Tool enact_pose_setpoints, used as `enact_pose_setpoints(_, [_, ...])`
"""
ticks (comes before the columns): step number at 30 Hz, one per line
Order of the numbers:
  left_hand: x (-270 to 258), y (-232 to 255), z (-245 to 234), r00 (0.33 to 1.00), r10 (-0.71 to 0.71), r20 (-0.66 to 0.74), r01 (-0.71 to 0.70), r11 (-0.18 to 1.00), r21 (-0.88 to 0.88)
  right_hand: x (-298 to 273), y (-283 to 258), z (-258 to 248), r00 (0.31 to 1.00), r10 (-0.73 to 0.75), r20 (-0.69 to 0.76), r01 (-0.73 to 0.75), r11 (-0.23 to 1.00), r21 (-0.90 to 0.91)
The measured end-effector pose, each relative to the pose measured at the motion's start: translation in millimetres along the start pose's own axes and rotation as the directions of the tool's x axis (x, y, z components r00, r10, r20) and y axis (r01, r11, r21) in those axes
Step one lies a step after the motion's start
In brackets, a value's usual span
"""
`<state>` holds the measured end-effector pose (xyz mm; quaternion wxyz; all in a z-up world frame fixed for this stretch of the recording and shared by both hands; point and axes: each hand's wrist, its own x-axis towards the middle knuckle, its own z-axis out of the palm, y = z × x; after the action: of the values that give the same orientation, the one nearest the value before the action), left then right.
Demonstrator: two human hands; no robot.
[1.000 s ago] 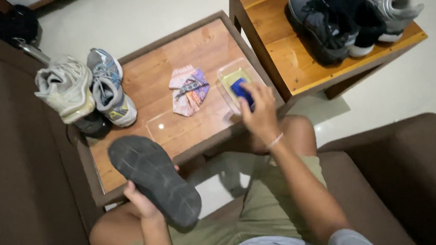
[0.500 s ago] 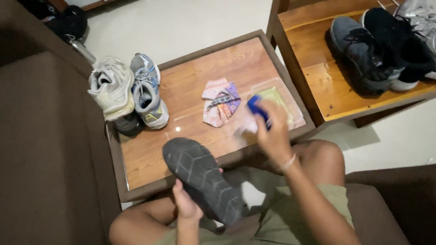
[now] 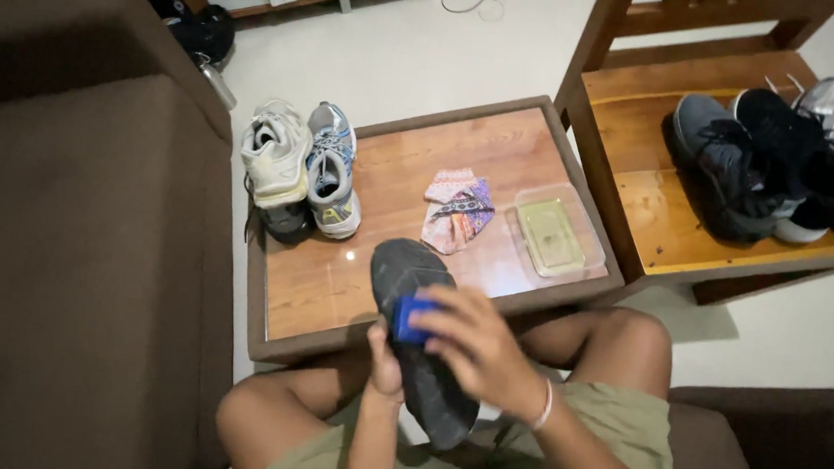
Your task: Cleaning a black leather shoe using a brush and cleaning solution while sitting on a sofa.
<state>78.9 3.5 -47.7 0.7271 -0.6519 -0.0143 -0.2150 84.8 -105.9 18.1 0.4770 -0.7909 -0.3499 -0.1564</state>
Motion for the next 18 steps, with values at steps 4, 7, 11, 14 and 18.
enact_pose_setpoints(4, [-54,76,22,0.867,0.497,-0.002,0.128,-0.220,0.967,-6,1,1,0.999,-0.034,-0.040,0.031,0.997,-0.065])
enact_pose_setpoints(7, [-39,30,22,0.813,0.582,-0.012,0.234,-0.308,0.922,0,0,-5,0.985,0.003,-0.175,-0.017,0.997,-0.079])
enact_pose_setpoints(11, [-36,19,31,0.726,0.678,0.115,0.287,-0.451,0.845,-22,-43,-1,0.989,-0.037,-0.144,0.043,0.998,0.038])
enact_pose_setpoints(14, [-43,-9,29,0.785,0.609,0.110,0.274,-0.501,0.821,-41,-54,2,0.985,-0.106,-0.136,0.110,0.994,0.022])
enact_pose_setpoints(18, [-58,-19,3,0.746,0.646,0.164,0.281,-0.527,0.802,-48,-53,-23,0.957,-0.144,-0.253,0.130,0.989,-0.070])
